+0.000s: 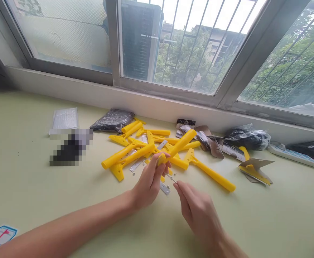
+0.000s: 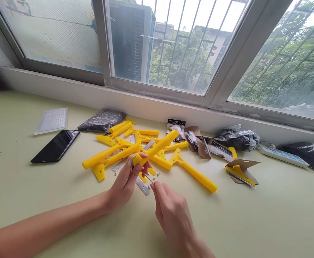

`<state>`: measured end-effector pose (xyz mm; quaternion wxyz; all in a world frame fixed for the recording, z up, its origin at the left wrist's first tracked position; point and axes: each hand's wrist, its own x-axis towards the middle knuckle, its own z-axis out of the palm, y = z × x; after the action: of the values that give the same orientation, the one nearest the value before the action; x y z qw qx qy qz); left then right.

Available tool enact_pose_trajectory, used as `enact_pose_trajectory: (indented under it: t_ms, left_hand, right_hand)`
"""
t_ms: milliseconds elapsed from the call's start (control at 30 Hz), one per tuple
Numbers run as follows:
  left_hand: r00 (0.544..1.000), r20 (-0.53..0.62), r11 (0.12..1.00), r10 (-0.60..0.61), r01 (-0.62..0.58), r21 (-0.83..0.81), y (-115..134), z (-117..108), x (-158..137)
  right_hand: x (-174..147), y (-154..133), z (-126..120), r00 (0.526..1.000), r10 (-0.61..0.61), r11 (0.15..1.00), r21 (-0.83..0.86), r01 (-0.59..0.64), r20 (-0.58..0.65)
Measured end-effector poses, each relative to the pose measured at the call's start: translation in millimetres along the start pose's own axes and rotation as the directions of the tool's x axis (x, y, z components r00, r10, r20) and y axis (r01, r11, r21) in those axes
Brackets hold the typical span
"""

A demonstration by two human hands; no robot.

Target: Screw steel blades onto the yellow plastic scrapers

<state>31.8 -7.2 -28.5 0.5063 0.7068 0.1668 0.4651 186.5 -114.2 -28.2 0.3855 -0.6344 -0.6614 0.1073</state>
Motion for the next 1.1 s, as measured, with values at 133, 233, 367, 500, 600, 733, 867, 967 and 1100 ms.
enact_pose_trajectory:
  t_ms: [133, 233, 367, 500, 600, 733, 867, 967, 1100]
  left_hand:
    - [0.999, -0.029, 0.999, -0.033, 0.033, -0.018, -0.6, 2.3, 0.6]
    - [0.995, -0.079, 0.998, -0.057, 0.055, -0.024, -0.6, 3.1, 2.0]
    - [0.993, -0.095, 0.998, -0.066, 0.065, -0.012, -1.1, 2.7, 2.0]
    - [0.995, -0.063, 0.997, -0.077, 0.078, 0.013, -1.3, 2.3, 0.9]
    - [0.993, -0.071, 0.995, -0.094, 0.096, 0.022, -1.4, 2.0, 1.7]
    - [0.989, -0.089, 0.992, -0.122, 0.125, 0.026, -1.2, 1.8, 3.3]
    - [0.984, -0.096, 0.988, -0.147, 0.151, 0.031, -0.5, 2.2, 4.0]
    - [0.983, -0.103, 0.987, -0.152, 0.157, 0.036, -0.6, 2.2, 4.1]
    - [0.982, -0.104, 0.986, -0.156, 0.161, 0.039, -0.7, 2.1, 4.1]
  right_hand:
    - [1.4, 1.5, 2.1, 0.996, -0.036, 0.998, -0.058, 0.031, -0.087]
    - [5.4, -7.6, 0.9, 0.992, 0.122, 0.990, 0.078, -0.118, -0.046]
    - [8.0, -15.7, -4.3, 0.926, 0.325, 0.905, 0.220, -0.364, 0.193]
    - [6.8, -7.7, -4.4, 0.988, 0.155, 0.979, 0.134, -0.155, 0.012]
    - [4.1, -0.1, 0.4, 0.984, -0.107, 0.993, -0.064, 0.099, -0.142]
    - [0.6, 0.3, 5.5, 0.973, -0.150, 0.986, -0.100, 0.134, -0.174]
    - [1.8, -6.3, 5.2, 0.992, 0.072, 0.997, 0.019, -0.071, -0.104]
    - [5.1, -8.7, 2.5, 0.986, 0.168, 0.984, 0.060, -0.167, -0.004]
    - [6.4, -7.7, -0.6, 0.978, 0.202, 0.974, 0.091, -0.207, 0.057]
